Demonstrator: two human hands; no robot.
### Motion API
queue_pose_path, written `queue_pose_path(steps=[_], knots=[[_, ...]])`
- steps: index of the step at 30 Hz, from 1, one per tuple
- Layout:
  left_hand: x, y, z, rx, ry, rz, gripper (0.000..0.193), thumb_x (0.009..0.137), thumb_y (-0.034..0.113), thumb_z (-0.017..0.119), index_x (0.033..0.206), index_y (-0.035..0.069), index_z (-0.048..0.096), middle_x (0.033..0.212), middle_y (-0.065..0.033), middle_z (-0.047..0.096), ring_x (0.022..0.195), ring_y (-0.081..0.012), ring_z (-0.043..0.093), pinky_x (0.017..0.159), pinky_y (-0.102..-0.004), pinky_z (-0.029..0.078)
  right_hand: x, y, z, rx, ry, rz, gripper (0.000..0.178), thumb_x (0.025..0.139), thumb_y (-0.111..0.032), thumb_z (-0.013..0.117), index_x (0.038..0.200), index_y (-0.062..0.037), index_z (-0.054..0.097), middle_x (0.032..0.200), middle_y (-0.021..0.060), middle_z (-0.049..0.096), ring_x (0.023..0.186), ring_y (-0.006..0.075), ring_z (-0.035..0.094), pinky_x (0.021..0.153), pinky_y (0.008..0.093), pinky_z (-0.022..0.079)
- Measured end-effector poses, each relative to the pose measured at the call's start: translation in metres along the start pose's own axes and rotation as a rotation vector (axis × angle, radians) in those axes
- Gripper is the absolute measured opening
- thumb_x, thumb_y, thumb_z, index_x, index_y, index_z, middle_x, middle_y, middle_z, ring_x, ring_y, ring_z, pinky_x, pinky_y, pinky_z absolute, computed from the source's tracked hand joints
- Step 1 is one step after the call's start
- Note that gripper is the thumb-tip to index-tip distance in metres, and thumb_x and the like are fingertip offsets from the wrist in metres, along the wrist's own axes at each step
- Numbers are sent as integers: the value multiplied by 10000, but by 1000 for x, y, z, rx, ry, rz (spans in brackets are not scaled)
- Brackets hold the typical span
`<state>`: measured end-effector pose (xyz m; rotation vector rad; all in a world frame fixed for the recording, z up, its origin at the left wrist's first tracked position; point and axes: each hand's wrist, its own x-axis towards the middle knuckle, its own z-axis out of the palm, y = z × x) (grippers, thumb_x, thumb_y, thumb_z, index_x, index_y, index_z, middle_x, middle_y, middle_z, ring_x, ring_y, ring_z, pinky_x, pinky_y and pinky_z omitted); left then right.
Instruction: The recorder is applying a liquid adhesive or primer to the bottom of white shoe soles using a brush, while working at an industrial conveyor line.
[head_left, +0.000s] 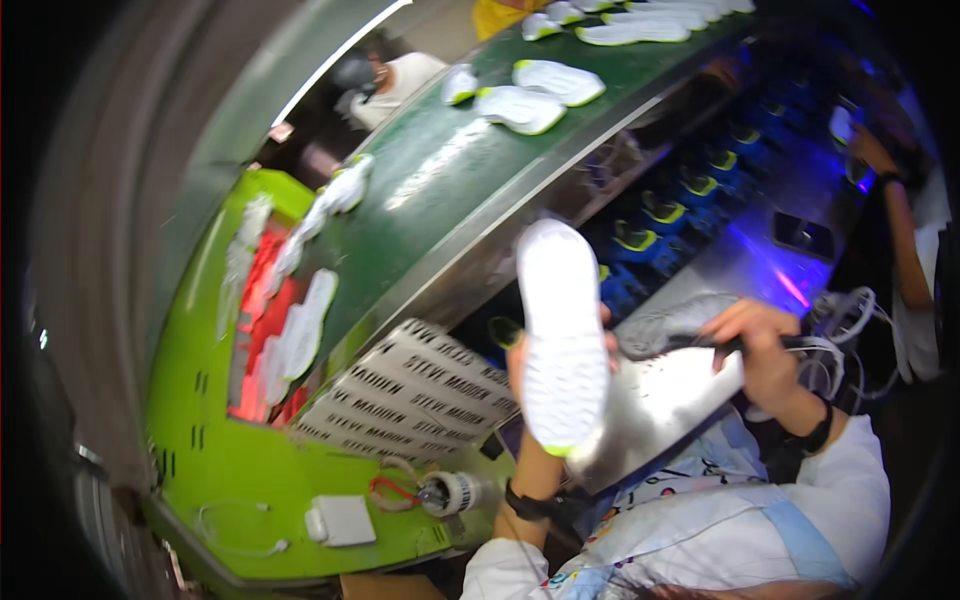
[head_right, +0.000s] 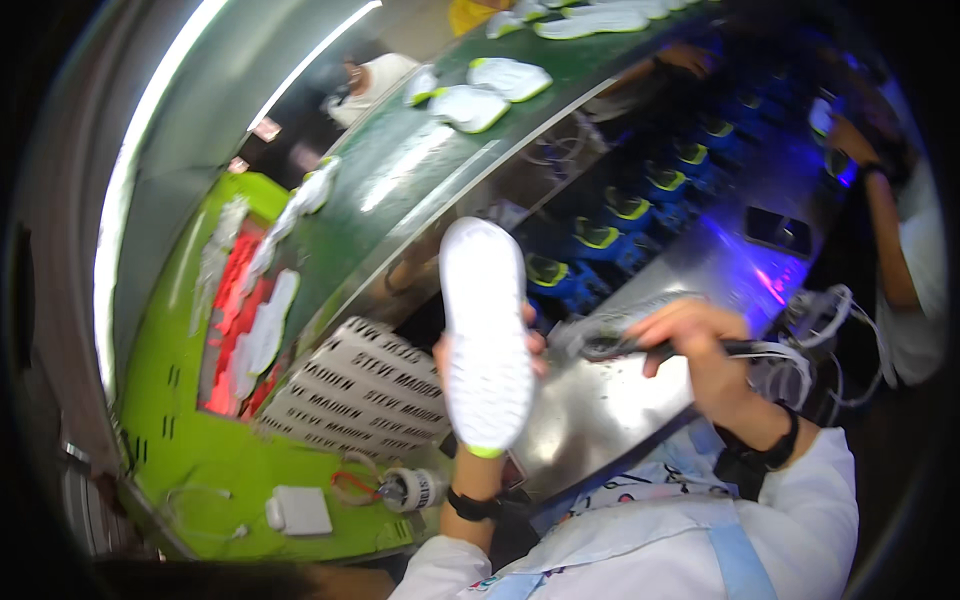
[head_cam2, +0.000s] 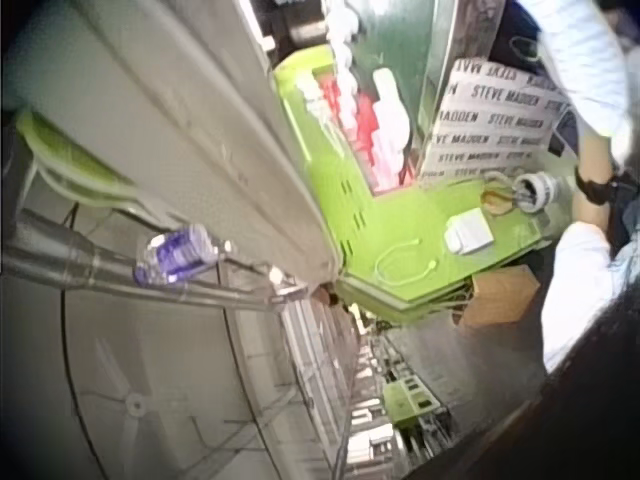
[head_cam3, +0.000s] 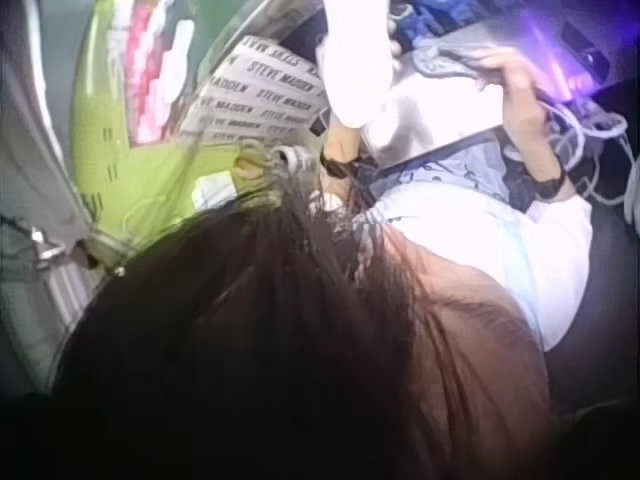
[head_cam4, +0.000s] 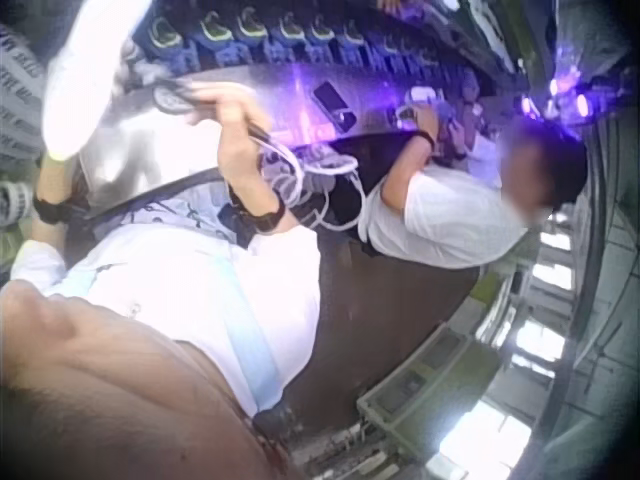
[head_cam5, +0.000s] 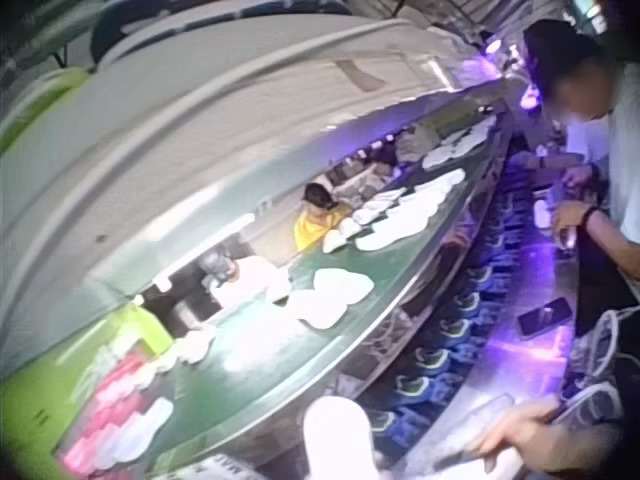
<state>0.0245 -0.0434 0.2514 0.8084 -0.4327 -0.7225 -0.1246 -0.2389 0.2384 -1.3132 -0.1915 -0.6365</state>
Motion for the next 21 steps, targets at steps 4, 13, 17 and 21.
queue_pose_path(steps=[4,13,17,21], knots=[[18,77,-40,-895,-64,125,400,926,189,452,1253,-39,434,1205,-210,518,899,-289,616,769,-361,550,6,4,-5,16,226,35,246,927,-192,458,905,24,574,1010,184,588,661,183,597,564,272,508],[259,129,-17,2135,691,318,493,848,428,507,907,-50,614,874,-152,641,778,-213,645,564,-305,490,-5,20,3,97,269,174,261,760,34,555,1020,18,549,1053,155,587,692,145,578,594,256,479],[273,131,-22,1598,709,306,320,801,238,569,934,-51,605,936,-215,614,836,-282,642,557,-379,493,-12,21,-18,58,349,173,272,749,21,556,1022,19,548,1033,158,598,651,147,557,596,254,465],[162,113,11,795,304,394,504,757,72,566,1213,-36,379,950,-169,569,755,-219,600,595,-333,493,-19,24,-45,84,375,176,286,763,-68,583,1031,18,536,1056,171,599,641,133,521,617,248,430]])
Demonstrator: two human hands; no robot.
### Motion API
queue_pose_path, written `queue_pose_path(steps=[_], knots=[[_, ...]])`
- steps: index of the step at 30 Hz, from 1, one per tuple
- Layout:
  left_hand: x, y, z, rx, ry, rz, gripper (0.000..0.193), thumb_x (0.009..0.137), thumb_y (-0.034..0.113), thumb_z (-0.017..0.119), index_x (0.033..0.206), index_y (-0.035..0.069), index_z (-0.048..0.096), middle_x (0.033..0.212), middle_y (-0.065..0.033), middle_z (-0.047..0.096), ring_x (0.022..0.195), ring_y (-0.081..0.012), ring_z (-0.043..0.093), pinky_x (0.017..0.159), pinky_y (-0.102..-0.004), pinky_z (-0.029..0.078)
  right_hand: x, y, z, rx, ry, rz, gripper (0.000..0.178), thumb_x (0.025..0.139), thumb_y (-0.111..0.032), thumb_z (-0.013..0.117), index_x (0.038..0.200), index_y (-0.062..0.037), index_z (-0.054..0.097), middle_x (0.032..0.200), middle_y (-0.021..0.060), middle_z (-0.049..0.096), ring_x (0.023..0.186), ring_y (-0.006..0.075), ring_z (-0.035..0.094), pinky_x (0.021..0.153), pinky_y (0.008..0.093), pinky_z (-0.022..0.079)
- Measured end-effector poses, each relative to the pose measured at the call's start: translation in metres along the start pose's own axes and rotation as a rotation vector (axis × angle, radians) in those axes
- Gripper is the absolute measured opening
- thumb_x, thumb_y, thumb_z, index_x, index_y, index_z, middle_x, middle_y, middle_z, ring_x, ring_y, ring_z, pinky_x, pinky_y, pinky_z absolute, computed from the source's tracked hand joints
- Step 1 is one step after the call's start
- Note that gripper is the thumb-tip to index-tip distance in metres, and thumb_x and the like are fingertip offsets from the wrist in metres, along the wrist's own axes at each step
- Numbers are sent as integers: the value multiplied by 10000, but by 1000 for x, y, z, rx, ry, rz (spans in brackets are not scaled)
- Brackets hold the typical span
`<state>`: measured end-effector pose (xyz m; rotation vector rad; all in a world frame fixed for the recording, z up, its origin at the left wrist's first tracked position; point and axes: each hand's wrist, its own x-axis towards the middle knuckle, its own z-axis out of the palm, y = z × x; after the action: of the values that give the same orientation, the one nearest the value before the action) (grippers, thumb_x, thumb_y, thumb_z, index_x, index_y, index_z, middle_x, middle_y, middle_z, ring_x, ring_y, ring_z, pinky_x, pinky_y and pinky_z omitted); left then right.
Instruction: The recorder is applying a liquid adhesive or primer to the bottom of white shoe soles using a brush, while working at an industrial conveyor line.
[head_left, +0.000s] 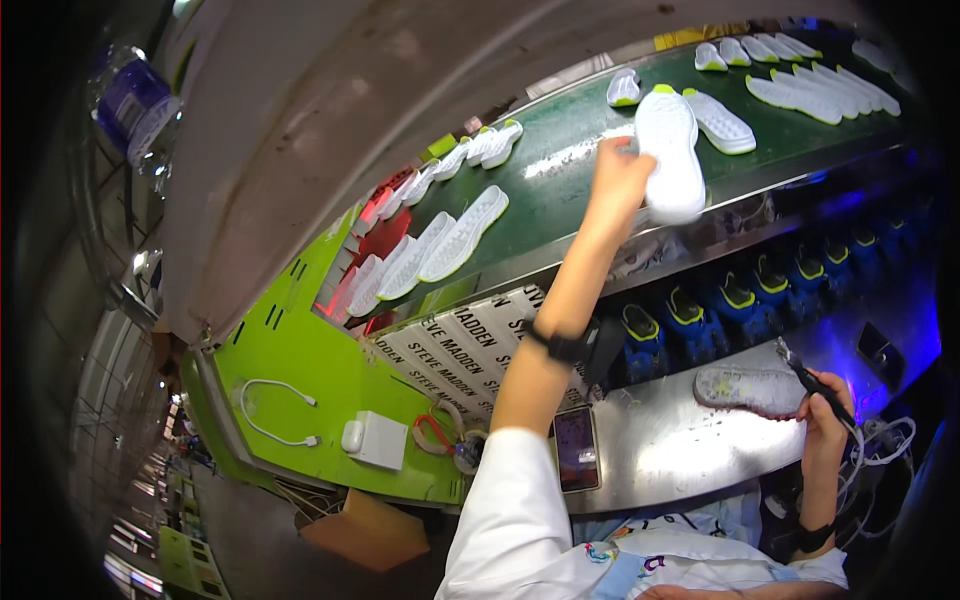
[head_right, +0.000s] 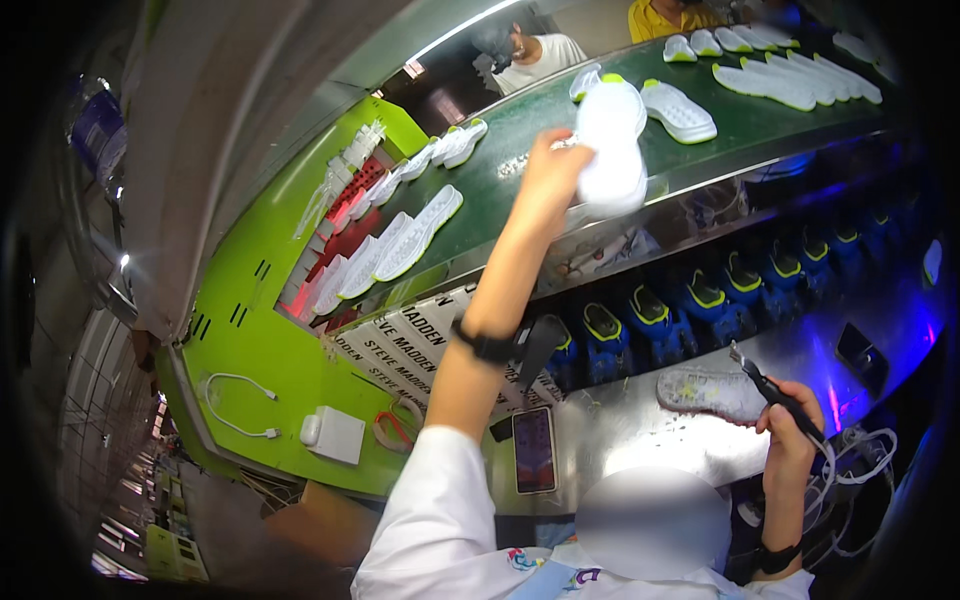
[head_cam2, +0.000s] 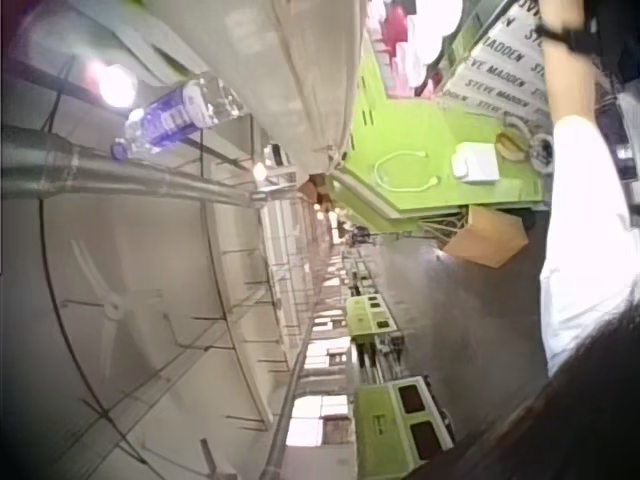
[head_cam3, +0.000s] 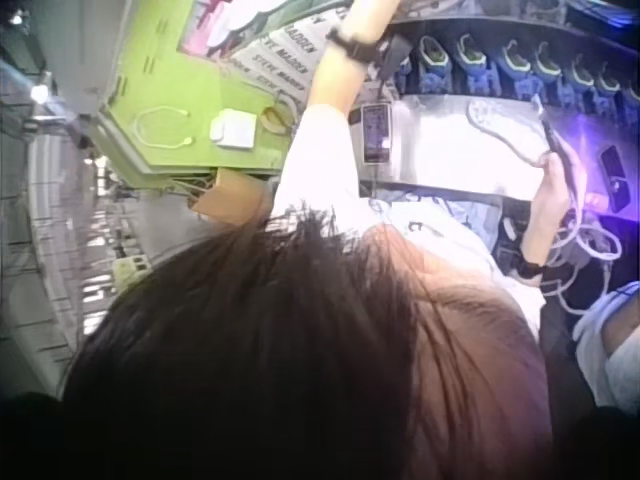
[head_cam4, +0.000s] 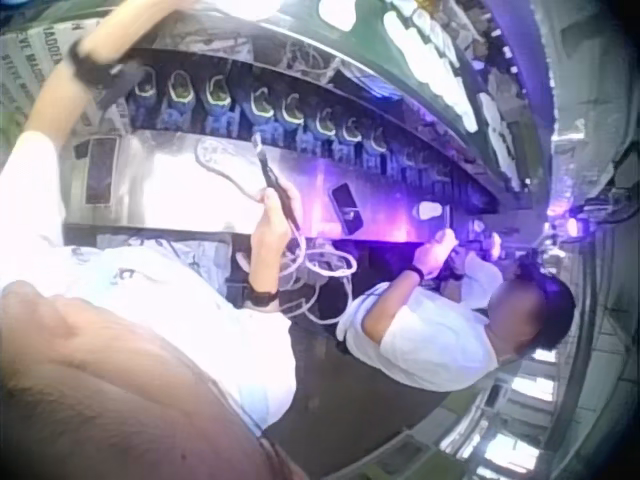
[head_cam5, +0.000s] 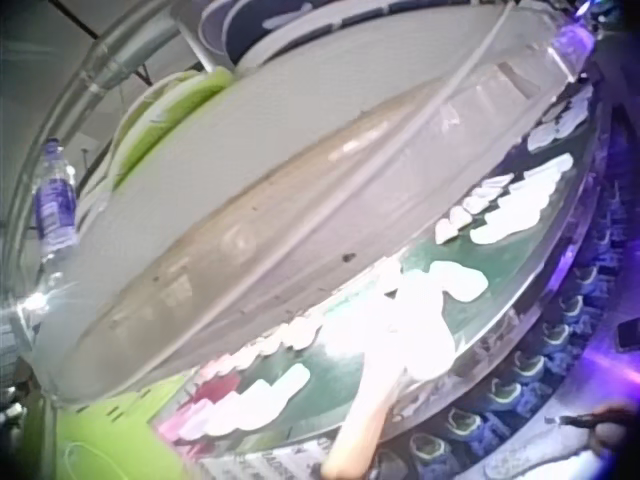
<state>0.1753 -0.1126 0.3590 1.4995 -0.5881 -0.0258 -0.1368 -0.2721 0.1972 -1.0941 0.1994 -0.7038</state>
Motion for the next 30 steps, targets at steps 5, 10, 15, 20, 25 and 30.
queue_pose_path(steps=[5,10,15,20,25,30], knots=[[-193,-65,-31,-766,-329,-450,567,768,174,547,1272,-45,408,1121,-159,571,968,-213,583,844,-322,477,-15,13,27,73,-275,153,265,643,14,598,907,24,582,981,192,628,787,211,610,706,272,488],[-313,-195,26,-1504,-232,-624,578,918,465,394,1312,41,400,1164,-153,565,1026,-309,571,922,-410,449,-14,54,77,-283,-415,429,171,773,19,615,941,34,646,841,116,655,625,153,615,592,274,507],[-313,-201,20,-1347,145,-763,569,920,502,353,1226,42,485,1113,-149,590,995,-306,588,903,-415,465,-38,79,79,-618,-773,-360,189,773,-27,632,959,1,643,917,149,660,781,213,657,713,274,510],[-294,-174,10,-1320,259,-892,577,910,487,355,1273,46,433,1105,-212,554,832,-335,604,713,-410,527,-39,79,85,-558,-680,-243,183,764,-21,630,944,9,648,919,130,665,805,164,656,727,284,507],[-281,-172,-12,-1449,-44,-504,617,915,510,315,1305,36,376,1030,-230,567,815,-372,595,686,-419,529,-29,56,94,-466,-861,49,234,711,4,663,944,-20,673,901,120,681,835,221,664,781,283,504],[-249,-146,-14,-1255,-371,-765,569,942,401,349,1293,-46,380,1130,-261,560,912,-364,619,824,-413,510,-12,25,92,-487,-1058,381,221,715,-19,662,932,-49,690,919,127,678,862,237,652,788,304,504]])
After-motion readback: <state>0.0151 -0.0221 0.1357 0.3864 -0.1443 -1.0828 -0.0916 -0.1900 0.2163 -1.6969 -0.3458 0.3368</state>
